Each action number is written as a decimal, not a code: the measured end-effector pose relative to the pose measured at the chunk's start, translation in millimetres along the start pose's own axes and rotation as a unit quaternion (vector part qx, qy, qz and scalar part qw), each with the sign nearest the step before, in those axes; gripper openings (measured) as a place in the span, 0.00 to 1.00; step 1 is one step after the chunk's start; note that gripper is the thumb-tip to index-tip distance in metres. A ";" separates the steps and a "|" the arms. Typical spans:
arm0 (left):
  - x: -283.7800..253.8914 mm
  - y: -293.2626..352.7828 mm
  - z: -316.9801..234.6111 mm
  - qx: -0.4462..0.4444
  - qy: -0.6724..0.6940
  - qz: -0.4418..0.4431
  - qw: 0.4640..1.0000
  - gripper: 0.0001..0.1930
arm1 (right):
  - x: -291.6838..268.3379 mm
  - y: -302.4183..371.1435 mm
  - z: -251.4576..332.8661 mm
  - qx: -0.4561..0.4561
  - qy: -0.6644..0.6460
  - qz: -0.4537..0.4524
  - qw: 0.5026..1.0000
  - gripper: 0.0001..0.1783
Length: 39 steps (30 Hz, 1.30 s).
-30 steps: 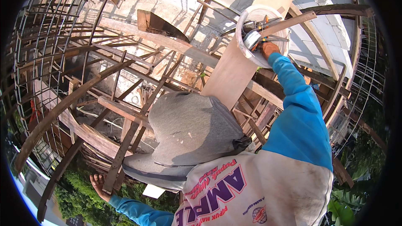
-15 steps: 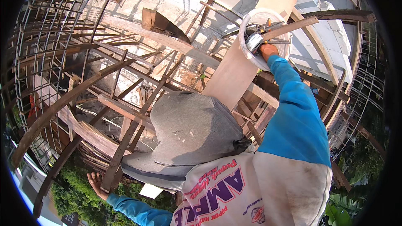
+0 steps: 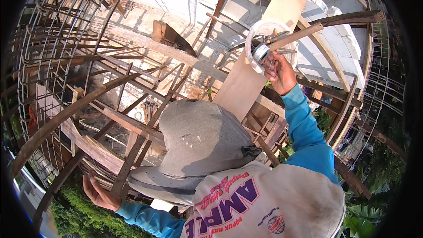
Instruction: The person hammers a nail into a wooden plank, retrieves more nails from a bucket, and then moves a long wooden beam to position it across a metal rebar structure.
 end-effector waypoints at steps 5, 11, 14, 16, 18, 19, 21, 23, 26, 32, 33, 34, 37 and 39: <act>203.4 98.7 -67.5 -0.121 0.263 0.375 0.881 0.18 | 120.9 17.9 -41.1 0.056 -0.063 0.080 0.993 0.16; 294.4 197.4 -80.9 -0.401 0.451 0.466 0.647 0.31 | 231.1 60.9 -25.2 -0.028 0.093 0.204 0.974 0.25; 297.5 193.2 -88.1 -0.430 0.546 0.396 0.600 0.31 | 269.3 90.3 -9.3 -0.257 0.355 0.192 0.878 0.28; 284.4 177.3 -94.7 -0.395 0.567 0.330 0.644 0.28 | 289.4 103.3 -14.2 -0.356 0.451 0.160 0.803 0.25; 271.3 165.0 -101.3 -0.059 0.374 0.450 0.809 0.25 | 282.3 102.8 -11.4 -0.365 0.384 0.177 0.829 0.24; 281.4 170.4 -82.0 -0.235 0.462 0.428 0.740 0.23 | 278.1 103.1 -6.8 -0.371 0.310 0.200 0.852 0.23; 293.1 179.1 -61.0 -0.391 0.577 0.374 0.612 0.19 | 241.0 91.2 -4.6 -0.254 0.164 0.188 0.934 0.19; 295.7 181.1 -60.8 -0.387 0.628 0.397 0.546 0.18 | 179.6 75.3 50.8 -0.405 0.384 0.015 0.830 0.14; 286.7 173.3 -65.9 -0.409 0.594 0.394 0.569 0.20 | 34.4 10.5 104.1 -0.362 0.548 -0.248 0.712 0.13; 257.3 149.8 -49.1 -0.416 0.632 0.355 0.548 0.25 | -165.5 -61.8 140.4 -0.069 0.889 -0.386 0.237 0.24; 250.7 147.2 -45.9 -0.406 0.615 0.359 0.573 0.25 | -164.7 -68.2 136.0 -0.052 0.913 -0.356 0.193 0.24; 244.6 145.0 -42.8 -0.396 0.597 0.365 0.595 0.25 | -164.4 -73.5 131.5 -0.036 0.932 -0.329 0.145 0.23; 223.2 139.5 -35.0 -0.373 0.589 0.355 0.623 0.21 | -148.1 -83.2 125.7 0.050 0.954 -0.276 0.105 0.19; 213.0 140.2 -32.8 -0.361 0.554 0.368 0.654 0.20 | -155.6 -79.1 138.2 0.114 0.938 -0.267 0.189 0.20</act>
Point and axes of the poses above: each hand's wrist, its own y-axis away from the middle knuckle, its own x-axis out of the palm, z = x × y, the point moved 10 cm from there along -y, towards the middle knuckle, and after that the axes turned 6 degrees about y, right-handed, at the moved point
